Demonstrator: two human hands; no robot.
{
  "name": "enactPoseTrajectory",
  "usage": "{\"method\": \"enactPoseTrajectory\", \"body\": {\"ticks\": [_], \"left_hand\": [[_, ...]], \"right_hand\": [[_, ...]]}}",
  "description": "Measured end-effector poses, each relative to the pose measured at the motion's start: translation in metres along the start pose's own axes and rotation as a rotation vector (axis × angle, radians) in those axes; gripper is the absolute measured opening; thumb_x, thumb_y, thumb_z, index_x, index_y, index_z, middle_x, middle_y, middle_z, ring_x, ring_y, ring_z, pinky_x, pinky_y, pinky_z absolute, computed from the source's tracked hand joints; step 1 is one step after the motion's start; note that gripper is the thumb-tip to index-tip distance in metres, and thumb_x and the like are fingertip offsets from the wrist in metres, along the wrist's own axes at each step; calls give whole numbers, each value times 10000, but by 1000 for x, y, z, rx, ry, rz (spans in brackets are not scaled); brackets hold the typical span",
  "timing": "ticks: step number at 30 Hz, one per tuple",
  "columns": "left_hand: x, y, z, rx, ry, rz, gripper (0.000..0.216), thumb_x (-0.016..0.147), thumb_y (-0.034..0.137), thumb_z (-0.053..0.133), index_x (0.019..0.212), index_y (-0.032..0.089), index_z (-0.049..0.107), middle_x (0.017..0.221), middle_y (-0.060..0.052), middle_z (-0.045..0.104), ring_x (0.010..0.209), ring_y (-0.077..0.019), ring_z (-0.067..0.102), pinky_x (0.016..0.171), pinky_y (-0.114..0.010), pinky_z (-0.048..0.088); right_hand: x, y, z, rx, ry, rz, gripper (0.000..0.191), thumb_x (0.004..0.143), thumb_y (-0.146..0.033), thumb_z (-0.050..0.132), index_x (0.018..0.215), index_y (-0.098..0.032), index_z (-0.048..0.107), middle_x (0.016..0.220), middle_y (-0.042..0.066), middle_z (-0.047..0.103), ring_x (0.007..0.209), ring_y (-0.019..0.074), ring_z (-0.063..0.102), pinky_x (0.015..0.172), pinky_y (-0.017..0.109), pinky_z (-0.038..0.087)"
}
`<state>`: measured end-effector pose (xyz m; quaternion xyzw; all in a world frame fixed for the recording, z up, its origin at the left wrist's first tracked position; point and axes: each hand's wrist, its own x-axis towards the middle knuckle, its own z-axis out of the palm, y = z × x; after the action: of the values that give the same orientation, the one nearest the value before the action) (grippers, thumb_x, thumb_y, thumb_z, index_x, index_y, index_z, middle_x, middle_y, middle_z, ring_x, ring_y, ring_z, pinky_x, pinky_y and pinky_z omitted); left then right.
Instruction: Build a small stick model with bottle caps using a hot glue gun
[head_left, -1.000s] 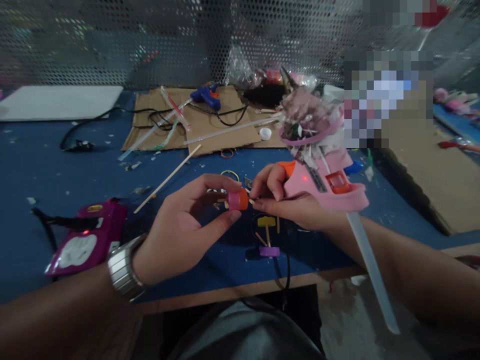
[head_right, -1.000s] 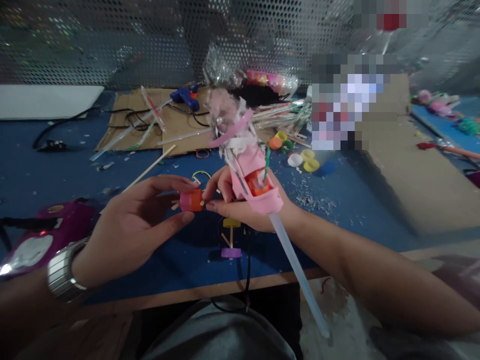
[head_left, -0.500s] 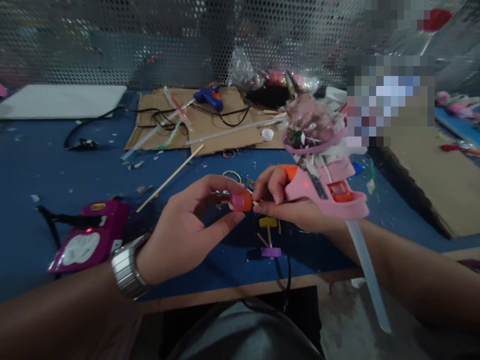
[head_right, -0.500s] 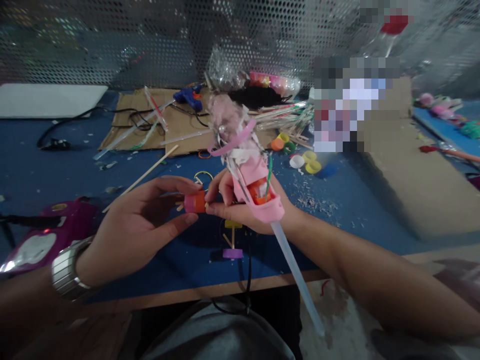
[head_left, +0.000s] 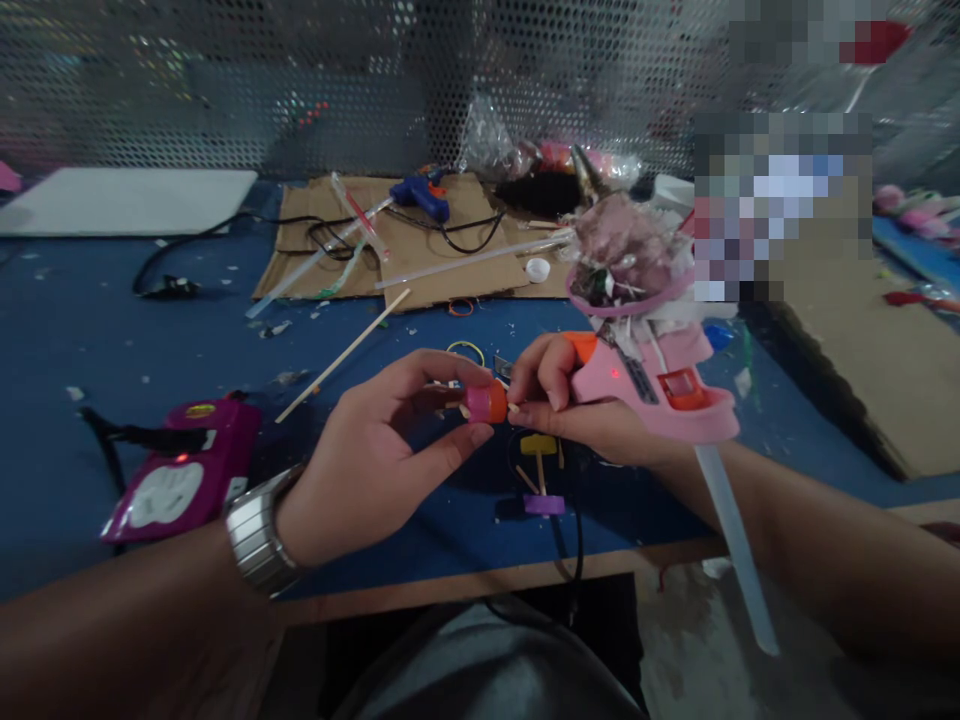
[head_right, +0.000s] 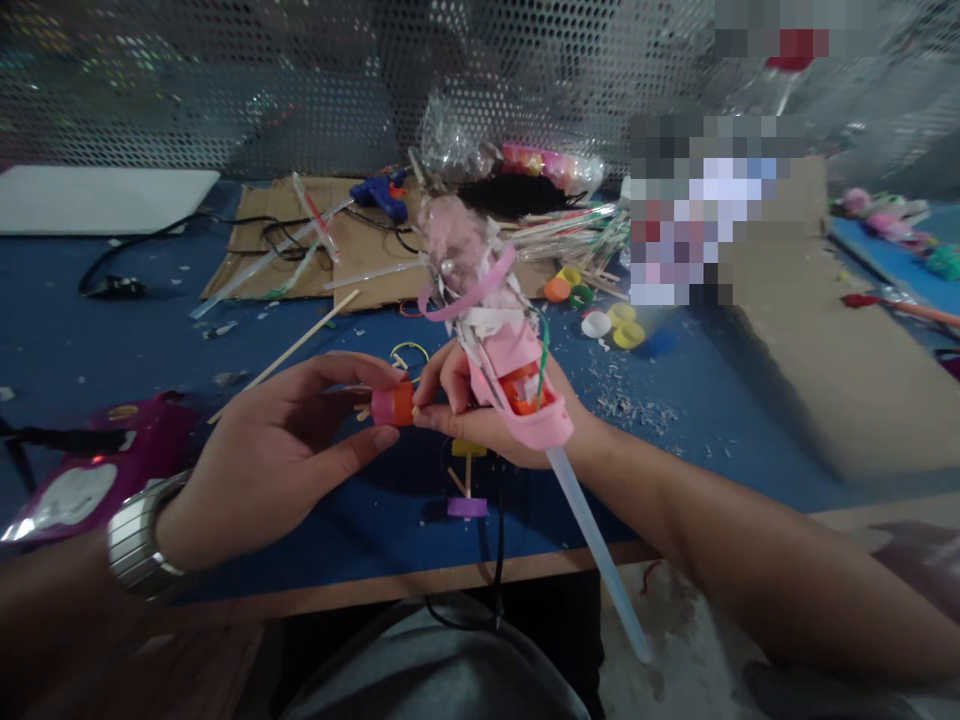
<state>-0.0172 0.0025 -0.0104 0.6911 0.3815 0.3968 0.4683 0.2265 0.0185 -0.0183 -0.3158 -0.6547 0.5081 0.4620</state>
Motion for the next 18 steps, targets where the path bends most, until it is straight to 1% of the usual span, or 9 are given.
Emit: {"method": "enactPoseTrajectory", "body": {"ticks": [4,8,11,14,18], "left_hand": [[2,2,0,5,9,-8,275,934,250,867,1183,217,756,1245,-76,803,1126,-227,818,1035,-360,719],[2,1,0,10,2,-1,283,938,260,872,1192,217,755,1247,-67,799,1130,-219,813,1038,-341,713],[1,0,0,15,-3,3,287,948,251,866,1207,219,749,1246,-59,795,1143,-208,804,1051,-327,703],[-1,-1,-1,37,-6,16,279,955,249,860,1209,221,751,1242,-60,795,1146,-206,800,1059,-328,698],[-1,-1,-1,46,-4,7,282,953,277,860,1209,226,752,1251,-70,799,1155,-224,799,1068,-357,699]], "right_hand": [[0,1,-1,-9,-5,2,440,806,-259,1019,687,-235,596,928,15,794,828,173,711,828,348,613],[0,2,-2,-11,-14,6,438,803,-257,1025,695,-230,601,936,12,786,824,167,701,791,332,590],[1,2,-1,26,-35,-50,416,808,-242,1022,724,-227,615,936,5,775,819,152,694,762,310,569],[2,-2,0,43,-59,-98,418,853,-281,990,731,-227,594,909,3,749,816,148,691,817,323,593],[2,-10,1,18,-54,-48,463,895,-372,956,720,-234,550,895,16,731,822,159,686,843,341,603]]}}
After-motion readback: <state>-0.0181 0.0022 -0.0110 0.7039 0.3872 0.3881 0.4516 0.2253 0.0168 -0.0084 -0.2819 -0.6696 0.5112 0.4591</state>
